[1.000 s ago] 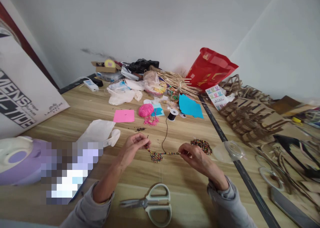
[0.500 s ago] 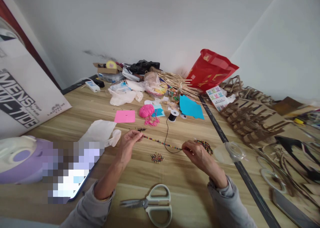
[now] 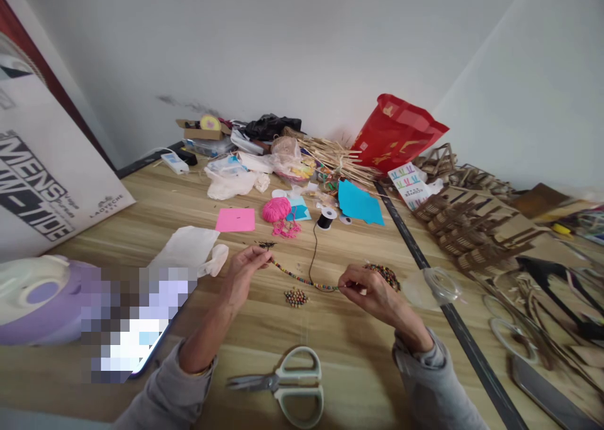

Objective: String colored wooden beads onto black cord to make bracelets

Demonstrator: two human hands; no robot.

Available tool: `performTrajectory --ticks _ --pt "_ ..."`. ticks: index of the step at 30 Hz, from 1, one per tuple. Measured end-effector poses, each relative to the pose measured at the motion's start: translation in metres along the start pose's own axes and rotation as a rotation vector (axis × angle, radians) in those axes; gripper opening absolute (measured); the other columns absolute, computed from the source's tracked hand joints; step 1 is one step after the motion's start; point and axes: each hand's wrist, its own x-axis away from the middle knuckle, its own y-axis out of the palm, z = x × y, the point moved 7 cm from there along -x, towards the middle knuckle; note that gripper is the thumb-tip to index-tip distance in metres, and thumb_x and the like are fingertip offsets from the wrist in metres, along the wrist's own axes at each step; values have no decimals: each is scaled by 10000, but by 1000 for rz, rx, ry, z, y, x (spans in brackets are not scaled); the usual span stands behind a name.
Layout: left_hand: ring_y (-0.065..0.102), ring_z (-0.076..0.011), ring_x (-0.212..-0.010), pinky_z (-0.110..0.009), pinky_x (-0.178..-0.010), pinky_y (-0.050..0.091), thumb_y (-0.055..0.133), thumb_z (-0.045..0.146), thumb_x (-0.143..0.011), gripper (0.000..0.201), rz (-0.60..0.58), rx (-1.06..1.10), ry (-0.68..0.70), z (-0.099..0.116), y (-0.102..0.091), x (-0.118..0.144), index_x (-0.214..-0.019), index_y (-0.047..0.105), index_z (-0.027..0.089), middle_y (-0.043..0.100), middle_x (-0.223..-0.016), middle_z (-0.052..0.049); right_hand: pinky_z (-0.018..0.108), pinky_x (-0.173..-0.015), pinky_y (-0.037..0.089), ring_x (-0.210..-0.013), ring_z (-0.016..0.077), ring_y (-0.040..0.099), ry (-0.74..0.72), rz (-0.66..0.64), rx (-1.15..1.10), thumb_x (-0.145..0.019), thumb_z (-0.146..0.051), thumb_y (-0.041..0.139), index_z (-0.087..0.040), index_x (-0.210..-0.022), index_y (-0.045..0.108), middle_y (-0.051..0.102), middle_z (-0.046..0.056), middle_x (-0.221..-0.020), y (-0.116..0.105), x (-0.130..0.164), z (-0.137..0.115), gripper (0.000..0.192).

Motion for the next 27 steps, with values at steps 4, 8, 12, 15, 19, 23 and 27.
performTrajectory --ticks 4,8,12,15,19,23,27 --pt "606 -133 -713 -247 -720 454 737 298 -667 160 -70 -12 -24 -1 6 2 -688 666 156 684 -697 -12 201 -563 415 -621 101 538 -7 -28 -61 -860 -145 525 -163 -782 607 601 13 -742 2 -1 -2 115" --pt "601 -131 -681 -249 -698 459 725 290 -690 166 -201 -52 -65 -2 19 7 -676 645 146 678 -679 -18 202 -580 420 -634 103 540 -28 -72 -100 -868 -153 538 -160 -797 616 605 19 -765 6 -6 -7 105" --pt "584 -125 -616 -248 -638 455 727 314 -686 211 -340 -70 -127 -6 36 17 -664 610 140 663 -636 -15 203 -591 419 -648 105 543 -82 -115 -119 -881 -158 546 -157 -816 637 602 25 -791 16 -15 -22 112" --pt "560 -112 -566 -236 -575 430 731 349 -679 252 -430 -129 -201 -15 49 27 -660 609 130 658 -635 -22 200 -602 420 -669 110 555 -135 -190 -107 -903 -181 541 -163 -853 652 595 31 -818 32 -21 -35 123" --pt "560 -117 -521 -227 -519 404 749 409 -648 320 -546 -154 -326 -37 62 40 -680 600 128 633 -575 -19 205 -626 417 -685 116 574 -181 -227 -34 -921 -198 536 -172 -870 657 607 33 -819 49 -25 -45 134" --pt "570 -110 -518 -214 -489 388 698 425 -712 304 -607 -169 -364 -53 64 45 -735 600 138 649 -623 -28 205 -641 421 -710 123 596 -171 -208 -7 -923 -193 537 -173 -855 655 618 39 -827 56 -24 -41 138" --pt "588 -111 -537 -226 -516 416 696 441 -707 324 -623 -142 -411 -56 66 49 -728 591 135 686 -713 -56 204 -625 418 -685 121 585 -150 -176 -18 -898 -148 556 -167 -844 634 611 36 -815 57 -22 -33 97"
